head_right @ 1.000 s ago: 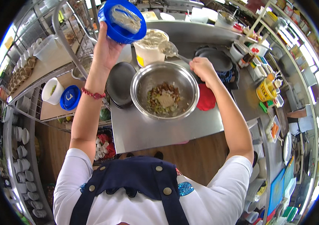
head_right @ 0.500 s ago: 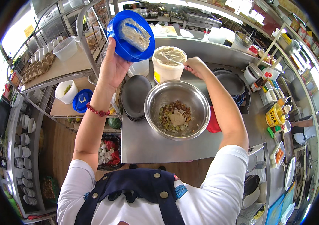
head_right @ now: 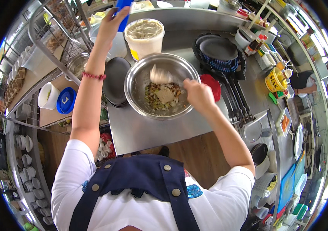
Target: The person mixes ingredients in a metal bowl, transfers the mixture to a plate, cracks an egg on top, and carries the plate to a counter. They then handle order slips and place a prepared dish into a takeaway container.
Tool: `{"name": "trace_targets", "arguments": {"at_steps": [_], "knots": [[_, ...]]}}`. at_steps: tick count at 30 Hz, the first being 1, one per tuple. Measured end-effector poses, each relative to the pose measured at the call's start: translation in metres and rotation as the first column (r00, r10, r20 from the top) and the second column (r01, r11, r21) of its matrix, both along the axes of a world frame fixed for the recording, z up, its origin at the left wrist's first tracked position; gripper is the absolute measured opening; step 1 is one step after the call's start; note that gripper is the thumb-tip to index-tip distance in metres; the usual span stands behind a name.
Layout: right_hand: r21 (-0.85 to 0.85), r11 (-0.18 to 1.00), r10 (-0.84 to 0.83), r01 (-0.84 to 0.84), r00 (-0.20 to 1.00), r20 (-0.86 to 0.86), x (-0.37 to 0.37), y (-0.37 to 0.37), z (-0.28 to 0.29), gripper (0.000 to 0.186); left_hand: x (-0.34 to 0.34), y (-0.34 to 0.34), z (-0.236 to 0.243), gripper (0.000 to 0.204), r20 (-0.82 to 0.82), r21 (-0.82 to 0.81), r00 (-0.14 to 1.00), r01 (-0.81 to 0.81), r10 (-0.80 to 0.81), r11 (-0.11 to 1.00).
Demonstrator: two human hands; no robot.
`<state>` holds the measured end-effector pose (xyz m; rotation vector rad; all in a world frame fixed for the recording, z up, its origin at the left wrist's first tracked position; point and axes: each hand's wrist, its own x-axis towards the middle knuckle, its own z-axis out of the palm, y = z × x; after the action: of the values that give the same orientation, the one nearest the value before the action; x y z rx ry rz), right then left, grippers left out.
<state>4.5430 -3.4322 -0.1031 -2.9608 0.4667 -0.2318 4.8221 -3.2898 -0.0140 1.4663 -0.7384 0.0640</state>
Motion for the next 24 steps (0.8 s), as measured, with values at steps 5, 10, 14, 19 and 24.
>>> {"name": "trace_targets", "arguments": {"at_steps": [5, 10, 14, 19, 24], "knots": [[-0.052, 0.999, 0.002, 0.009, 0.979, 0.206, -0.013, -0.004, -0.018, 0.009, 0.024, -0.062, -0.024, 0.068, 0.345, 0.829, 0.928, -0.232, -0.139, 0.509], [0.063, 0.993, -0.109, 0.103, 0.988, 0.111, -0.038, -0.003, 0.004, 0.008, 0.025, -0.092, -0.046, 0.062, 0.292, 0.926, 0.945, -0.242, -0.145, 0.29], [0.119, 0.99, -0.09, 0.07, 0.981, 0.172, -0.061, -0.001, 0.005, 0.013, 0.007, -0.064, -0.061, 0.06, 0.607, 0.75, 0.793, -0.55, -0.052, 0.368], [-0.042, 0.995, -0.094, 0.089, 0.985, -0.142, -0.04, 0.009, 0.012, 0.011, -0.007, 0.01, -0.109, 0.038, 0.334, 0.744, 0.94, -0.309, 0.071, 0.592], [-0.082, 0.994, 0.023, -0.071, 0.88, -0.475, 0.021, 0.028, 0.005, 0.019, -0.019, 0.047, -0.155, 0.027, 0.111, 0.832, 0.992, -0.058, -0.064, 0.552]]}}
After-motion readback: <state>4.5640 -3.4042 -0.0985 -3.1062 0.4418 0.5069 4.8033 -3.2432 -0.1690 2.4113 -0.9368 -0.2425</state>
